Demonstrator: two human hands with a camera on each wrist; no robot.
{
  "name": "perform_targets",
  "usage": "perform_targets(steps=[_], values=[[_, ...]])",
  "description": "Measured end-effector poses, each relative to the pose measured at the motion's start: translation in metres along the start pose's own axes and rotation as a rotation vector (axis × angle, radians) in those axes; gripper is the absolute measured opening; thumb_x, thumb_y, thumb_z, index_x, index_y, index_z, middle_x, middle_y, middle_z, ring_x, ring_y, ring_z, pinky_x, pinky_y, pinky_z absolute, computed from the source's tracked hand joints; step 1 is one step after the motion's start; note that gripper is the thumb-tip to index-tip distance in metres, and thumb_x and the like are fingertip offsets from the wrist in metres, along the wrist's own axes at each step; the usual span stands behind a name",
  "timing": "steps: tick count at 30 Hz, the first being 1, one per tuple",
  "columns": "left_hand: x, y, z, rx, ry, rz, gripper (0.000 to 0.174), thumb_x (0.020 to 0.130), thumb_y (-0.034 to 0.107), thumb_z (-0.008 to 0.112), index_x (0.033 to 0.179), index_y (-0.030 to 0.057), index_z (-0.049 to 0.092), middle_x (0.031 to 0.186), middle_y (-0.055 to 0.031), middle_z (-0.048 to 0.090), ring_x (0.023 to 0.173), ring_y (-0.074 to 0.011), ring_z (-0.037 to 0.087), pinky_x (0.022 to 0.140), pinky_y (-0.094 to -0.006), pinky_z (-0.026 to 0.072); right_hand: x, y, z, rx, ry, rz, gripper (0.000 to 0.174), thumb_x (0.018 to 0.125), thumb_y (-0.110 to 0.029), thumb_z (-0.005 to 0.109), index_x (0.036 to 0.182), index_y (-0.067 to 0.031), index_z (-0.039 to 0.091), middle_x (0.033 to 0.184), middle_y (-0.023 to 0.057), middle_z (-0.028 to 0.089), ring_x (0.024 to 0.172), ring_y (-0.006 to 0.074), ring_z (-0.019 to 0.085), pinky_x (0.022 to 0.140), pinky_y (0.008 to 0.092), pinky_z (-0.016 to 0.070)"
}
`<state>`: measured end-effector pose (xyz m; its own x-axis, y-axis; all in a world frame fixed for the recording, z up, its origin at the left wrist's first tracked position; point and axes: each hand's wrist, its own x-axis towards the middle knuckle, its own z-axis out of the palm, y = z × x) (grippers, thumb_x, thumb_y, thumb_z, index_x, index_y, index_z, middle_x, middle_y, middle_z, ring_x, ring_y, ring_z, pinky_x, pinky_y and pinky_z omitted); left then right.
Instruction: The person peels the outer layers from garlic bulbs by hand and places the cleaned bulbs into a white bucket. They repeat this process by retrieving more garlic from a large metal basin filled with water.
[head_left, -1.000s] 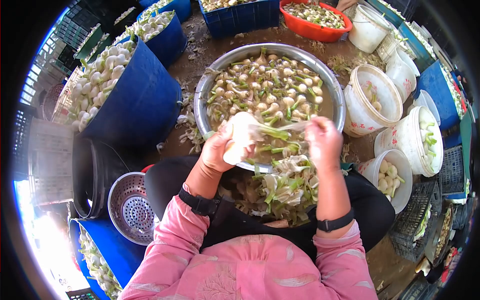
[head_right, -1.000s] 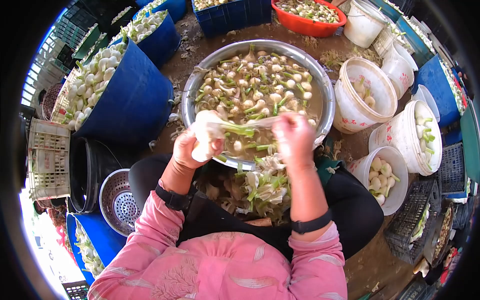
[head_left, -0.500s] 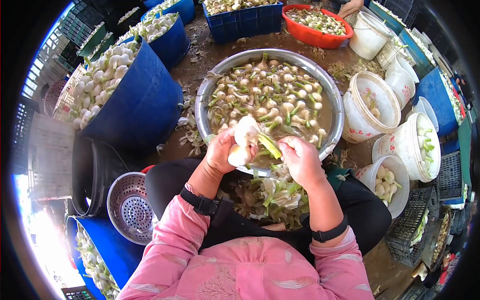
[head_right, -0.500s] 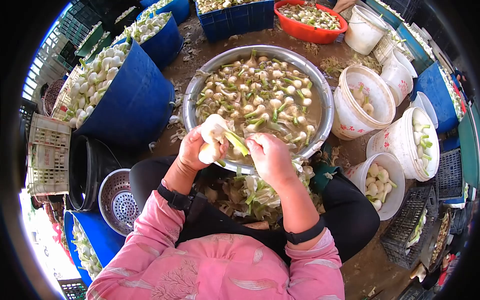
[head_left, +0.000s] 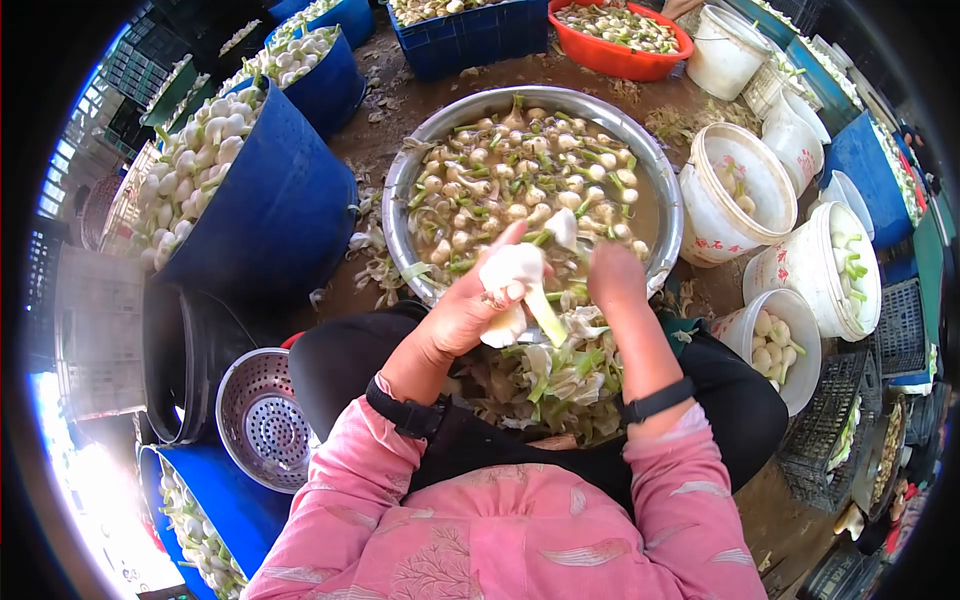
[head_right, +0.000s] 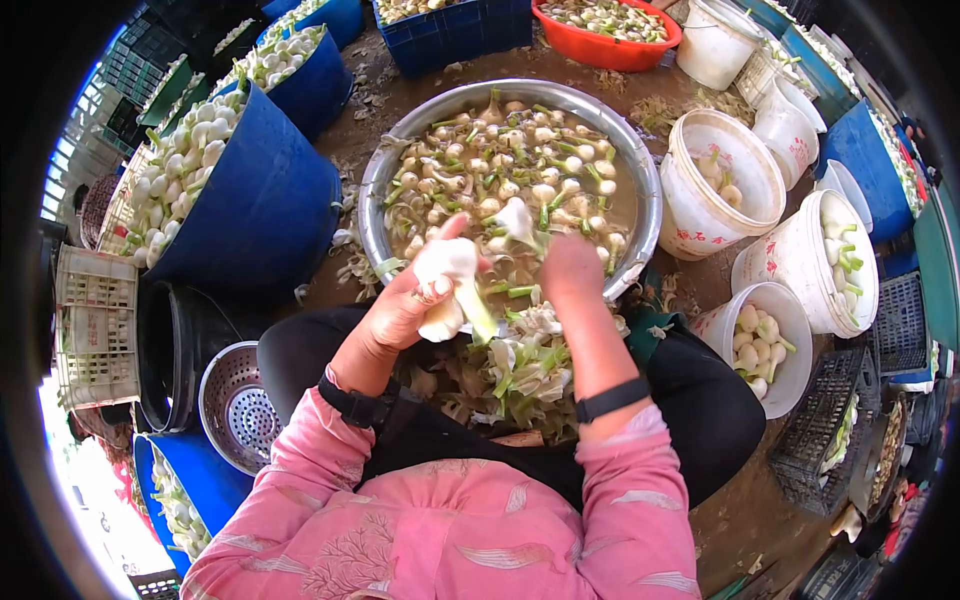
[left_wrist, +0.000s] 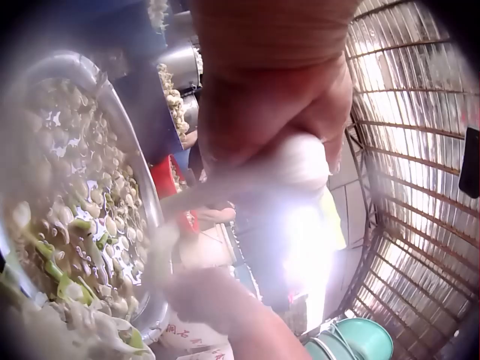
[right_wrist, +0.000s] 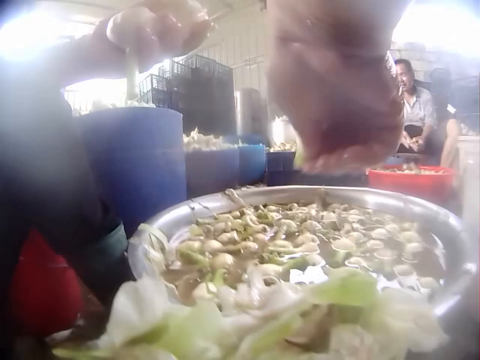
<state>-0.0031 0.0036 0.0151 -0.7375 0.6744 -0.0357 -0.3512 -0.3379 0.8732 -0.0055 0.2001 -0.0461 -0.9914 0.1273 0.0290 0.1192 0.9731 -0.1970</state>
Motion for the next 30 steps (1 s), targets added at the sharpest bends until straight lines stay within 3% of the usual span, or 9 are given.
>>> perform_targets(steps=[3,4,7,10,14,17,21,22,30], values=[[0.009,0.000,-0.014,0.018,0.074,0.119,0.079,0.068,0.028,0.067,0.128,0.0053,0.021,0.106,-0.0046,0.046,0.095,-0.0135,0.043,0.083,-0.0256,0.0346,-0.002,-0.009,-0.015,0.603,-0.577,0.220,0.039,0.082,-0.034,0.045,0.089,0.0027,0.055,0.069,0.0107,0.056,0.048,0.0186,0.054,0.049,0.0304,0.0430],[0.010,-0.005,-0.017,0.048,0.116,0.136,0.077,0.069,0.026,0.067,0.128,0.0054,0.022,0.106,-0.0041,0.046,0.095,-0.0132,0.043,0.083,-0.0251,0.0345,-0.009,-0.026,-0.031,1.014,-0.501,0.357,0.048,0.083,-0.042,0.041,0.091,0.0030,0.056,0.066,0.0083,0.056,0.040,0.0131,0.050,0.046,0.0243,0.0418],[0.013,-0.015,-0.023,0.147,0.184,0.133,0.071,0.069,0.023,0.067,0.126,0.0055,0.028,0.106,-0.0029,0.047,0.095,-0.0118,0.044,0.084,-0.0237,0.0341,-0.019,-0.035,-0.045,1.299,-0.680,-0.003,0.035,0.084,-0.033,0.044,0.085,0.0006,0.056,0.066,0.0066,0.056,0.048,0.0122,0.052,0.044,0.0212,0.0396],[0.015,-0.020,-0.023,0.163,0.206,0.169,0.073,0.066,0.026,0.069,0.124,0.0033,0.030,0.106,-0.0039,0.049,0.095,-0.0118,0.046,0.083,-0.0239,0.0350,-0.020,-0.034,-0.035,1.412,-0.570,-0.001,0.028,0.083,-0.027,0.047,0.083,0.0002,0.056,0.067,0.0069,0.057,0.052,0.0117,0.052,0.046,0.0227,0.0397],[0.014,-0.019,-0.037,0.393,0.244,-0.124,0.061,0.070,0.030,0.065,0.117,0.0006,0.038,0.098,-0.0038,0.053,0.088,-0.0105,0.049,0.079,-0.0236,0.0375,-0.033,-0.042,-0.041,0.668,0.005,-0.357,0.025,0.082,-0.022,0.050,0.082,0.0020,0.056,0.068,0.0048,0.056,0.054,0.0103,0.049,0.051,0.0241,0.0401],[0.011,-0.010,-0.024,0.282,0.228,-0.045,0.050,0.073,0.029,0.063,0.109,0.0013,0.044,0.094,-0.0029,0.054,0.083,-0.0097,0.050,0.075,-0.0228,0.0389,-0.037,-0.041,-0.039,1.456,-0.435,0.068,0.023,0.082,-0.019,0.050,0.082,0.0027,0.056,0.070,0.0037,0.056,0.057,0.0094,0.049,0.053,0.0229,0.0396],[0.007,-0.010,-0.021,0.029,0.101,-0.035,0.042,0.076,0.025,0.060,0.106,0.0013,0.044,0.093,-0.0033,0.054,0.081,-0.0097,0.050,0.070,-0.0218,0.0407,-0.045,-0.046,-0.041,1.869,-0.513,0.177,0.020,0.084,-0.016,0.047,0.085,0.0022,0.055,0.069,0.0016,0.054,0.056,0.0072,0.045,0.054,0.0199,0.0380],[0.006,-0.010,-0.022,0.016,0.099,-0.061,0.042,0.076,0.024,0.060,0.106,0.0010,0.044,0.093,-0.0040,0.054,0.080,-0.0098,0.051,0.067,-0.0215,0.0422,-0.043,-0.046,-0.033,1.656,-0.424,0.113,0.019,0.083,-0.016,0.049,0.087,0.0012,0.054,0.067,0.0003,0.051,0.056,0.0070,0.044,0.054,0.0201,0.0369],[-0.001,0.001,-0.014,-0.314,-0.258,-0.059,0.040,0.076,0.023,0.059,0.105,-0.0003,0.045,0.087,-0.0085,0.056,0.076,-0.0161,0.055,0.061,-0.0244,0.0468,-0.052,-0.037,-0.059,2.226,-0.536,-0.117,0.019,0.083,-0.016,0.046,0.069,-0.0040,0.047,0.055,0.0010,0.042,0.046,0.0064,0.034,0.047,0.0217,0.0304]])
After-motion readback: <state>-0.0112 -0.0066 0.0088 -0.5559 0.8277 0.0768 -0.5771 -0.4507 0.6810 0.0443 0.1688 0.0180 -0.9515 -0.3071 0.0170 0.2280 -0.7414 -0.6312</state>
